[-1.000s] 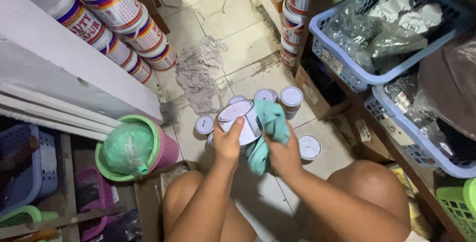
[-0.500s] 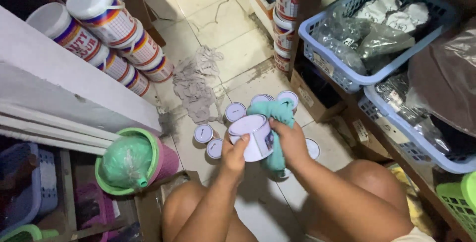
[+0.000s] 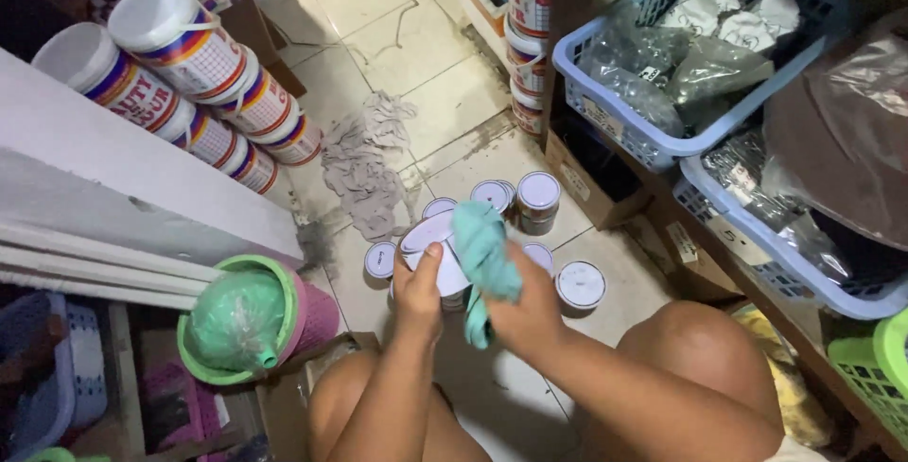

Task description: The person cleans small paint cans by wiping them with a cloth in a storage area.

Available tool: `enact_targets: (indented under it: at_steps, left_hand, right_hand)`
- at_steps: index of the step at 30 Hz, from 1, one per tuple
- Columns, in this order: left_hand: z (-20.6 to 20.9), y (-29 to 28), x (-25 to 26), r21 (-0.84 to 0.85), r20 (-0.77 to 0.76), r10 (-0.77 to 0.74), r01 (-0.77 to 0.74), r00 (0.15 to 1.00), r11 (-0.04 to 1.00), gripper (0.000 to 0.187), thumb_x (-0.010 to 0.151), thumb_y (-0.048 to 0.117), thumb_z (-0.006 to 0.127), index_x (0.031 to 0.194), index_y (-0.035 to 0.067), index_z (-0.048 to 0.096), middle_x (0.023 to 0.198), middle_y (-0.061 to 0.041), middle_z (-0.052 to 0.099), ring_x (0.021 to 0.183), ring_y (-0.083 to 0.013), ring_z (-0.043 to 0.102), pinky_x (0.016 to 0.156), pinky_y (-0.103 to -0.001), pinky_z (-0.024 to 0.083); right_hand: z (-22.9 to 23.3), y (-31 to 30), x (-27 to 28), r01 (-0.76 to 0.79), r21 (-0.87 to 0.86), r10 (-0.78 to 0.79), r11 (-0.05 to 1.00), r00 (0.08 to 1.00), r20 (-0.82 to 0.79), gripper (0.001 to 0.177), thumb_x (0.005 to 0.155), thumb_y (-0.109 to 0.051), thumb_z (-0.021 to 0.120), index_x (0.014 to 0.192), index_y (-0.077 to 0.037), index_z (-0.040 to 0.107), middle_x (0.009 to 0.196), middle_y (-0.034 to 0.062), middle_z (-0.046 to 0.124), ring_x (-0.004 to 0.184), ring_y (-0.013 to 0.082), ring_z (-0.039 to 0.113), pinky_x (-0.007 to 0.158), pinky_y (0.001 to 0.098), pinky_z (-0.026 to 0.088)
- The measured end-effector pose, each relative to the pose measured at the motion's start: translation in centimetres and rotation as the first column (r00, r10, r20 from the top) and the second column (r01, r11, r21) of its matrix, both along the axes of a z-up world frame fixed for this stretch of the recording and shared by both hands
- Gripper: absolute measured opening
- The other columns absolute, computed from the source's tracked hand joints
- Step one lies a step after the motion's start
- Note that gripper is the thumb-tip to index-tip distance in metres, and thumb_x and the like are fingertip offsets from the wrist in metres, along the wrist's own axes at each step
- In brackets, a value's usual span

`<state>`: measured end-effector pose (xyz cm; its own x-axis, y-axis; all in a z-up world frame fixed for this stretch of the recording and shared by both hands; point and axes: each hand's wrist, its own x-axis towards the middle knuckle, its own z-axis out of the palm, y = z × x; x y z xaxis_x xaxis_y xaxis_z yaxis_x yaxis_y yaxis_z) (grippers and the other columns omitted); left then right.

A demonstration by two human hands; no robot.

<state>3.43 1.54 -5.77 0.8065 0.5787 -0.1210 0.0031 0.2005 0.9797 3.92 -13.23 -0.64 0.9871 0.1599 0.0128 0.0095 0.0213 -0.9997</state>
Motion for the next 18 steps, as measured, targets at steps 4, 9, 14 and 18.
enact_targets:
  at_steps: [4, 9, 14, 18]
  left_hand:
    - [-2.5, -0.6, -0.3, -0.251, -0.036, -0.023, 0.014, 0.999, 0.968, 0.097, 0.092, 0.04, 0.071, 0.156, -0.009, 0.017, 0.123, -0.032, 0.054, 0.113, -0.0366, 0.058, 0.098, -0.052, 0.049]
    - [-4.2, -0.4, -0.6, -0.297, 0.213, -0.127, 0.188, 0.969, 0.936, 0.056, 0.1, 0.041, 0.049, 0.133, -0.002, 0.06, 0.115, -0.019, 0.071, 0.104, -0.0225, 0.067, 0.097, -0.042, 0.056]
    - [1.4, -1.0, -0.5, -0.197, 0.16, -0.148, 0.178, 0.976, 0.964, 0.048, 0.096, 0.029, 0.066, 0.129, -0.005, 0.059, 0.106, -0.015, 0.065, 0.099, -0.0212, 0.063, 0.092, -0.036, 0.054]
    - [1.4, -0.8, -0.7, -0.168, 0.232, -0.2, 0.242, 0.952, 0.956, 0.048, 0.093, 0.023, 0.067, 0.133, -0.003, 0.058, 0.112, -0.014, 0.064, 0.104, -0.0216, 0.061, 0.093, -0.034, 0.052]
  right_hand:
    - [0.2, -0.6, 2.9, -0.08, 0.09, 0.064, 0.993, 0.984, 0.166, 0.041, 0.081, -0.003, 0.075, 0.12, 0.007, 0.068, 0.131, 0.0305, 0.068, 0.132, 0.0395, 0.058, 0.112, 0.0529, 0.044]
    - [0.6, -0.7, 1.7, 0.058, 0.017, -0.059, 0.998, 0.995, 0.074, 0.047, 0.076, 0.0, 0.066, 0.123, 0.002, 0.068, 0.122, 0.0293, 0.072, 0.127, 0.0392, 0.062, 0.109, 0.0573, 0.047]
    - [0.9, -0.9, 2.2, -0.068, 0.01, 0.053, 0.998, 0.851, 0.523, 0.05, 0.073, 0.004, 0.059, 0.122, 0.007, 0.066, 0.139, 0.029, 0.064, 0.136, 0.0423, 0.054, 0.116, 0.0558, 0.037]
    - [-0.4, -0.1, 2.4, -0.044, -0.172, 0.16, 0.984, 0.642, 0.75, 0.045, 0.086, -0.031, 0.07, 0.123, -0.005, 0.073, 0.137, 0.0126, 0.07, 0.127, 0.0369, 0.065, 0.11, 0.0475, 0.047]
